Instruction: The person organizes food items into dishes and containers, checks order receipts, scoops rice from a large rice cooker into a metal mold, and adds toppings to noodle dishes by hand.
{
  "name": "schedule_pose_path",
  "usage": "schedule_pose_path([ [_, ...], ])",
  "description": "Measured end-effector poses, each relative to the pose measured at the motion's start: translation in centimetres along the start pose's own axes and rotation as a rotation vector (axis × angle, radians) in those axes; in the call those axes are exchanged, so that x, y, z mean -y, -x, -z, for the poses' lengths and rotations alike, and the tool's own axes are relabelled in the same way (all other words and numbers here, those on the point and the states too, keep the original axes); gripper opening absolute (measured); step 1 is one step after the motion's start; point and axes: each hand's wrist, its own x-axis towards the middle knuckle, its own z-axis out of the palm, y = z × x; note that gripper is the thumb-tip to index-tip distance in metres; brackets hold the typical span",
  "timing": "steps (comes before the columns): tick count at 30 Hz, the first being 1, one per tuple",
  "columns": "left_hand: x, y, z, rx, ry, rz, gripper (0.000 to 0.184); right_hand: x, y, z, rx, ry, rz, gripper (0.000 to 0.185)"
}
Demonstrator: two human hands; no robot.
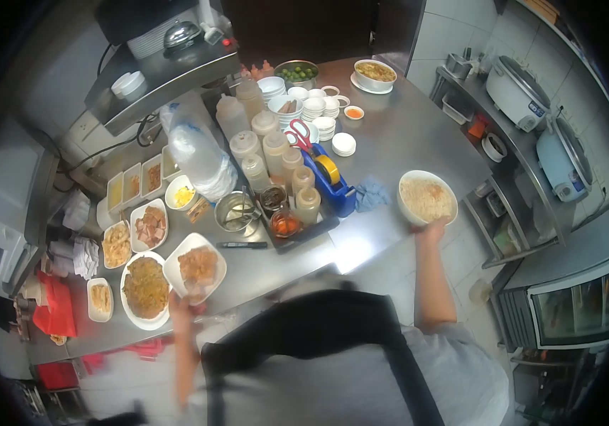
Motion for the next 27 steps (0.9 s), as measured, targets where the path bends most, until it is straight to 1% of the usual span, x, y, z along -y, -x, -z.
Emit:
schedule_pose_path([
  [1,-0.9,1.8,-0.6,-0.032,-0.014,0.01,0.043,0.1,-1.4,-0.7,0.017,0.005,0.005,0.062],
  [2,1.0,1.6,1.0,0.025,0.038,-0.038,0.046,0.3,-2.9,-1.4,0.034,0.014,0.01,0.061],
  [3,2.2,2.3,1.9,-0.012,0.047,-0.07,0.049,0.5,-4.6,-2.3,0.085,0.0,-0.013,0.061],
  [4,2.4,4.7,1.1,-0.133,0.038,-0.118,0.05,1.3,-7.7,-3.8,0.147,-0.004,-0.038,0.061],
  [5,1.2,7.1,0.4,-0.14,0.037,-0.097,0.051,1.9,-9.6,-4.7,0.196,-0.013,-0.061,0.06],
  [6,1.0,8.8,-0.2,-0.21,0.019,-0.139,0.051,2.6,-11.2,-5.5,0.219,0.064,-0.055,0.059],
  [8,-1.8,12.3,-3.0,-0.244,0.0,-0.066,0.051,3.9,-13.6,-7.8,0.265,0.22,-0.04,0.057],
  [9,-2.6,13.8,-4.6,-0.253,0.027,-0.071,0.05,4.5,-14.7,-8.9,0.299,0.236,-0.034,0.052],
  [12,-4.9,17.0,-10.5,-0.271,0.08,-0.104,0.05,4.2,-21.9,-12.3,0.254,0.376,-0.114,0.047],
  [13,-5.7,17.4,-12.8,-0.273,0.091,-0.12,0.051,4.1,-23.9,-13.5,0.27,0.399,-0.102,0.046],
  [15,-7.4,17.3,-17.6,-0.185,0.082,-0.111,0.051,4.3,-27.5,-15.5,0.301,0.443,-0.073,0.043],
  [18,-10.3,15.9,-26.1,-0.091,0.115,-0.1,0.051,1.0,-37.1,-18.3,0.436,0.194,-0.002,0.039],
  [20,-12.1,13.9,-31.5,0.148,0.093,-0.042,0.05,2.2,-37.2,-20.2,0.424,0.268,-0.008,0.037],
  [22,-13.2,11.2,-37.9,0.301,0.061,-0.05,0.05,3.7,-37.7,-21.2,0.43,0.322,-0.026,0.037],
  [26,-9.7,3.8,-49.6,0.467,0.124,-0.026,0.047,6.0,-38.7,-22.3,0.495,0.385,-0.106,0.039],
  [27,-7.8,1.2,-52.2,0.495,0.121,-0.02,0.051,6.6,-38.8,-22.3,0.507,0.402,-0.127,0.04],
])
